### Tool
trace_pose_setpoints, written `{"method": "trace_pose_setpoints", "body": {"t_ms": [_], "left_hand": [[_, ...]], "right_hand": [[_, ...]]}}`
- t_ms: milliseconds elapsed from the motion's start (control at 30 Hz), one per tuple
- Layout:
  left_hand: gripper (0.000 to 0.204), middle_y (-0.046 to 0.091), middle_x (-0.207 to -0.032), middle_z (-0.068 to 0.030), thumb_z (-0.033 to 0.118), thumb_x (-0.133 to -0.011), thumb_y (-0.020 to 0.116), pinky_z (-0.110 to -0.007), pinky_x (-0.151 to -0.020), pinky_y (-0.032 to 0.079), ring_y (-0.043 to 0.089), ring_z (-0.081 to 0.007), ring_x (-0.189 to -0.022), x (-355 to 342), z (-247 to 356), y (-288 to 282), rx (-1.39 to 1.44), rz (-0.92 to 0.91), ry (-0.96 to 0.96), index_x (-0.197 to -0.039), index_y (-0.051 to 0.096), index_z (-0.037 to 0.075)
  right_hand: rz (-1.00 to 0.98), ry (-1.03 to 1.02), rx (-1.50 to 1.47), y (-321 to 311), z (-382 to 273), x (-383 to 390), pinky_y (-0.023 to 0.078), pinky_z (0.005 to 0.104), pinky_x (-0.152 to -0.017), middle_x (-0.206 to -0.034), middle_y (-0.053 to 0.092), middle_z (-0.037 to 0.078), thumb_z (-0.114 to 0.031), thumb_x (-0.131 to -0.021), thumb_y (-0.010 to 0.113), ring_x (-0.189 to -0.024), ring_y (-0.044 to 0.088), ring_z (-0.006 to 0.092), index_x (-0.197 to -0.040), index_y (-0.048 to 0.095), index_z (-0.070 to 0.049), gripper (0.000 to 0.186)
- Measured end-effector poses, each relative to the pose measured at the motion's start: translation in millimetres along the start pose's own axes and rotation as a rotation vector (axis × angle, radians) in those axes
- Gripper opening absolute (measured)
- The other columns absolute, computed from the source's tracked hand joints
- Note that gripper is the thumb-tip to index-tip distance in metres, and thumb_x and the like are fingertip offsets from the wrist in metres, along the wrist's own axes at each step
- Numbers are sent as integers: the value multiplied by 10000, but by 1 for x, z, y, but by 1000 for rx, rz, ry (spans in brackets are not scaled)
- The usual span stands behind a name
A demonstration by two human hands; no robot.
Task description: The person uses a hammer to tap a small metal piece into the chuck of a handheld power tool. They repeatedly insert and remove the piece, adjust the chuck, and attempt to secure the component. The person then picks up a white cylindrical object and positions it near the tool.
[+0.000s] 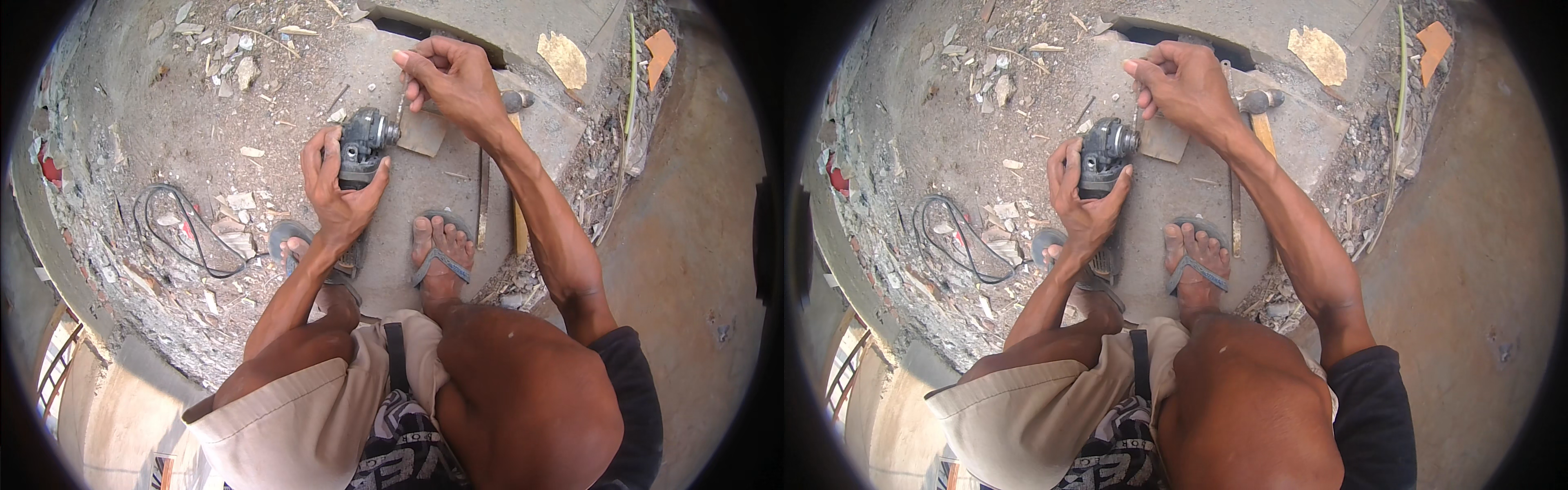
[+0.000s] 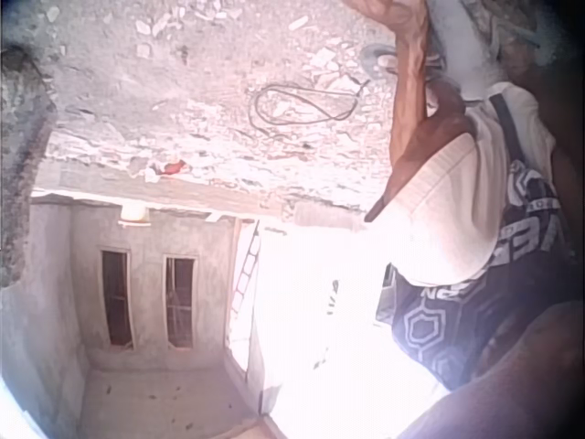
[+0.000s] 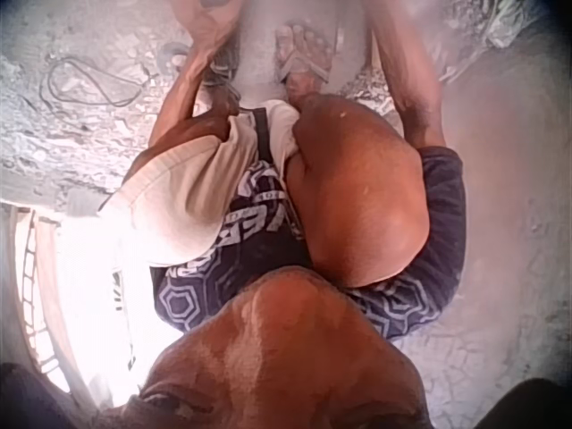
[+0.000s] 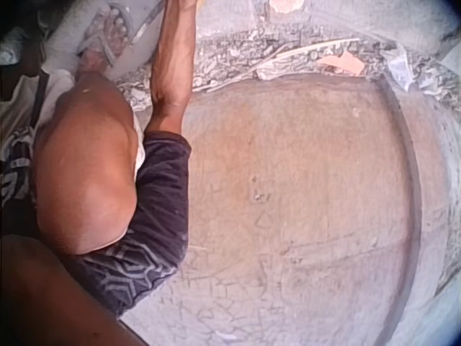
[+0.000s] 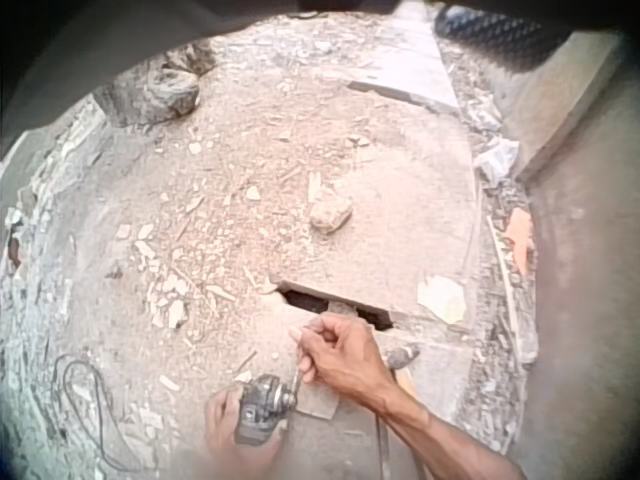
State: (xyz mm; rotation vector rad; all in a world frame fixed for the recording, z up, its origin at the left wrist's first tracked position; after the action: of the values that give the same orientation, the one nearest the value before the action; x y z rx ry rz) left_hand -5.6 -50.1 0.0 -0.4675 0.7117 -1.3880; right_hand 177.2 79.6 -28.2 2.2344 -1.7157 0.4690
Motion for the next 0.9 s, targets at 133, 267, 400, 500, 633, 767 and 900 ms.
{"method": "trace_pose_setpoints", "body": {"t_ms": [133,267,400,500,633,767,900], "left_hand": [[691,574,-1300,-223,132,-773,919,-443,-973,524,599,-352,-1176,0,0,0,4,4,-2,-1337,582,-83],[693,573,-1302,-223,139,-776,917,-444,-973,525,599,-353,-1178,-1,1,0,-8,-6,-3,-1342,583,-80],[691,568,-1277,-234,106,-743,919,-460,-972,506,593,-370,-1160,0,0,1,10,0,-13,-1317,586,-86],[687,569,-1273,-235,106,-745,917,-465,-969,505,593,-373,-1152,0,1,2,17,3,-19,-1316,586,-85],[683,569,-1270,-237,104,-746,916,-464,-965,503,591,-375,-1145,-1,3,1,-1,12,6,-1315,586,-82],[678,569,-1270,-235,107,-753,918,-459,-966,501,586,-369,-1150,-1,3,3,-4,12,1,-1313,587,-81],[686,566,-1270,-227,132,-766,920,-456,-964,502,585,-359,-1150,0,1,3,16,14,5,-1323,580,-79]], "right_hand": [[-38,-25,74,0,-7,0,534,233,-559,-737,689,28,-262,-1026,729,-611,648,78,-963,716,-6,264],[-66,-47,90,2,-11,-1,508,229,-547,-695,673,18,-281,-1034,717,-590,640,70,-933,698,-32,270],[-99,-77,132,5,-10,-1,503,234,-546,-679,664,17,-299,-1048,693,-579,637,69,-924,690,-49,279],[-123,-92,116,5,-10,0,504,237,-548,-671,658,14,-313,-1056,677,-575,635,71,-924,683,-52,292],[-123,-77,109,3,-11,3,509,245,-551,-683,659,11,-321,-1059,670,-580,635,72,-923,673,-50,303],[-137,-82,63,2,-4,0,513,251,-559,-725,676,22,-329,-1052,681,-586,638,77,-923,681,-41,316],[-124,-77,40,3,-3,-1,515,253,-563,-750,683,30,-327,-1048,688,-590,637,79,-929,685,-34,316]]}}
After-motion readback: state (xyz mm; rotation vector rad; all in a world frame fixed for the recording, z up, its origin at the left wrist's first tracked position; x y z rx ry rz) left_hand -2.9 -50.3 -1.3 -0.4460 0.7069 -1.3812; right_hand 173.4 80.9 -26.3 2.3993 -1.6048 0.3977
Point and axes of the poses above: each hand's wrist, its own x-axis away from the middle knuckle, its own y-axis out of the palm, z = x × y, the point moved 5 cm from there along -x, towards the middle knuckle
